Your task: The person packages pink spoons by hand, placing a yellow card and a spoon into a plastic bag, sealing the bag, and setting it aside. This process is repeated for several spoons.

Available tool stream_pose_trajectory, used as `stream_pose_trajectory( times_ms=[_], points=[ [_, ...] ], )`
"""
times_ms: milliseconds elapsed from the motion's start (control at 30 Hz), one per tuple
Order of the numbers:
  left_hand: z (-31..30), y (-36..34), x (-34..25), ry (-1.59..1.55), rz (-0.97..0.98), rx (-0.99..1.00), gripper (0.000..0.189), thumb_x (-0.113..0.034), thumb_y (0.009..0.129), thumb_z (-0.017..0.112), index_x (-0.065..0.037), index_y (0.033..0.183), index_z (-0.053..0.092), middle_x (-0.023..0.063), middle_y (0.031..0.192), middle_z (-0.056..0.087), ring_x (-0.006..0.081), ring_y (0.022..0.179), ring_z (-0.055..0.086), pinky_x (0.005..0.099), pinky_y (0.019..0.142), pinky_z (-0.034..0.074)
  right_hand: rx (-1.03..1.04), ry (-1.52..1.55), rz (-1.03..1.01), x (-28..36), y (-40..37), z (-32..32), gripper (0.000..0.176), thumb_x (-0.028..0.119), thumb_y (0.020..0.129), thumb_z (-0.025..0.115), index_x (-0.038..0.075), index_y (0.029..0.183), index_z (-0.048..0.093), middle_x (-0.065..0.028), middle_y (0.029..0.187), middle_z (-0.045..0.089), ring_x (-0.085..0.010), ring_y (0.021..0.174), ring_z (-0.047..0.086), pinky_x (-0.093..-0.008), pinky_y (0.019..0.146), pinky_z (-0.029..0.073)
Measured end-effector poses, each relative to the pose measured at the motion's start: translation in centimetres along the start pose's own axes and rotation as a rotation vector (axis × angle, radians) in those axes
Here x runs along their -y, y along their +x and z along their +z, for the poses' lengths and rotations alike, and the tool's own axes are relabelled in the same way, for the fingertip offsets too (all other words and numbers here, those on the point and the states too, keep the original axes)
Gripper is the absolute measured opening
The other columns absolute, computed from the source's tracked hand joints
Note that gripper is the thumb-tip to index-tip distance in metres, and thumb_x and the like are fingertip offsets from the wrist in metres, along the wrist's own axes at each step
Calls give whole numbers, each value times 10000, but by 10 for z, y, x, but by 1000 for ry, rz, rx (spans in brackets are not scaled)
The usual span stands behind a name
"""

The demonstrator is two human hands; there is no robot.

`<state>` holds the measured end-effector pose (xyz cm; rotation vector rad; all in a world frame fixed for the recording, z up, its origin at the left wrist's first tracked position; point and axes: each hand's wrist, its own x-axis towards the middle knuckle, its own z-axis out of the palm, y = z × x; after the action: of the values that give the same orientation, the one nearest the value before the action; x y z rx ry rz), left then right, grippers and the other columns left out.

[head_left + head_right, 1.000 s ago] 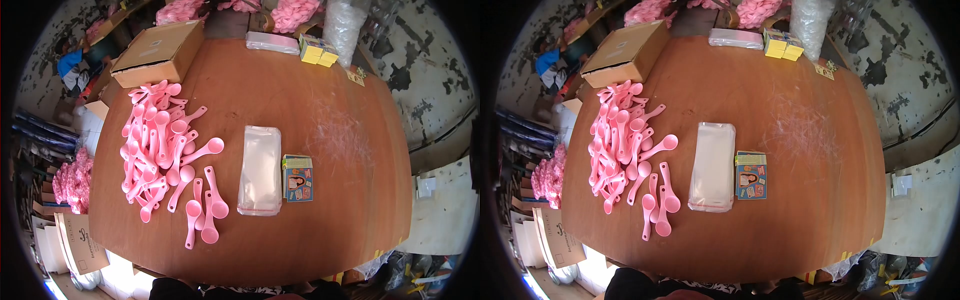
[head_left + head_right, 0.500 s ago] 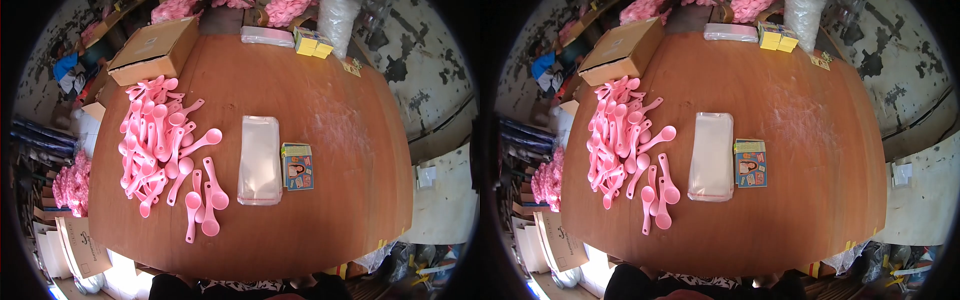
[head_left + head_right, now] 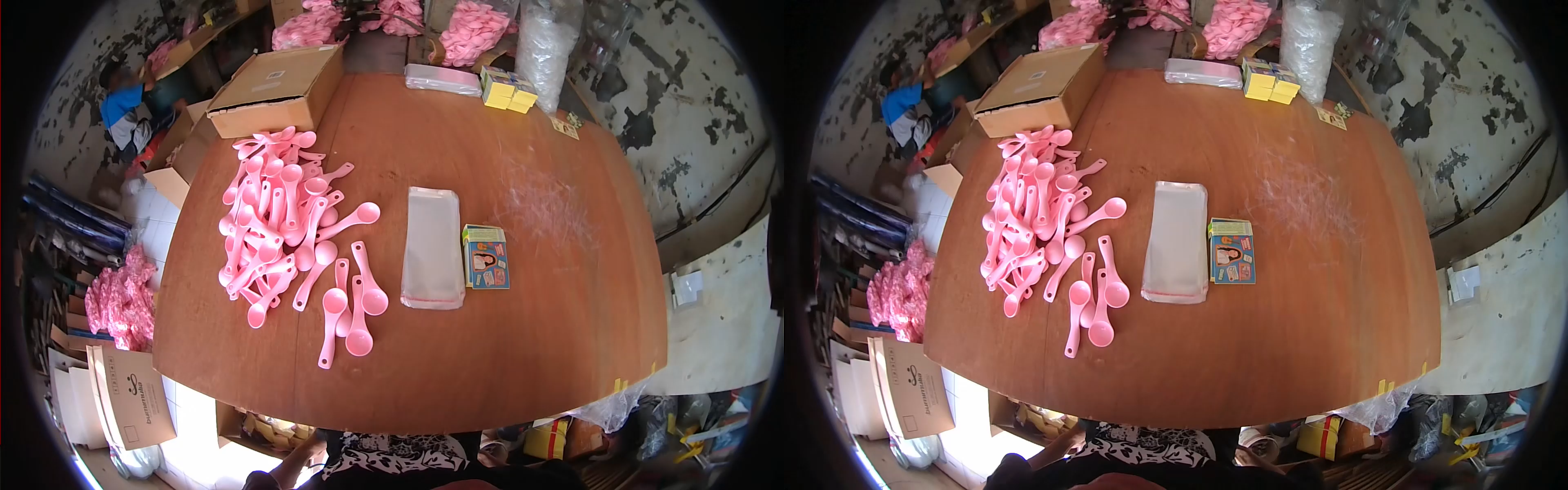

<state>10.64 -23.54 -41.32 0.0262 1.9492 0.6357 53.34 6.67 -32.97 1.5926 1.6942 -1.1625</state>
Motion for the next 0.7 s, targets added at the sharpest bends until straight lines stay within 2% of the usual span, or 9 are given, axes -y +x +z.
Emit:
stream_pose_trajectory(
  times_ms=[267, 700],
  points=[
    [4, -22, 3, -14, -74, 2, 237, -139, 946, 497, -82, 1115, 655, 110, 959, 704, 253, 855, 691, 350, 720, 538, 31, -31, 25, 19, -2, -16, 308, 349, 908, 534, 82, 879, 685, -106, 778, 663, -270, 729, 622, -406, 659, 476],
    [-22, -53, -71, -22, -101, 6, 240, -151, 954, 485, -80, 1105, 657, 107, 957, 705, 248, 857, 690, 348, 723, 536, 72, -74, 55, 67, -24, -63, 299, 337, 900, 537, 76, 885, 684, -115, 794, 669, -279, 742, 629, -412, 670, 481]
  ],
)
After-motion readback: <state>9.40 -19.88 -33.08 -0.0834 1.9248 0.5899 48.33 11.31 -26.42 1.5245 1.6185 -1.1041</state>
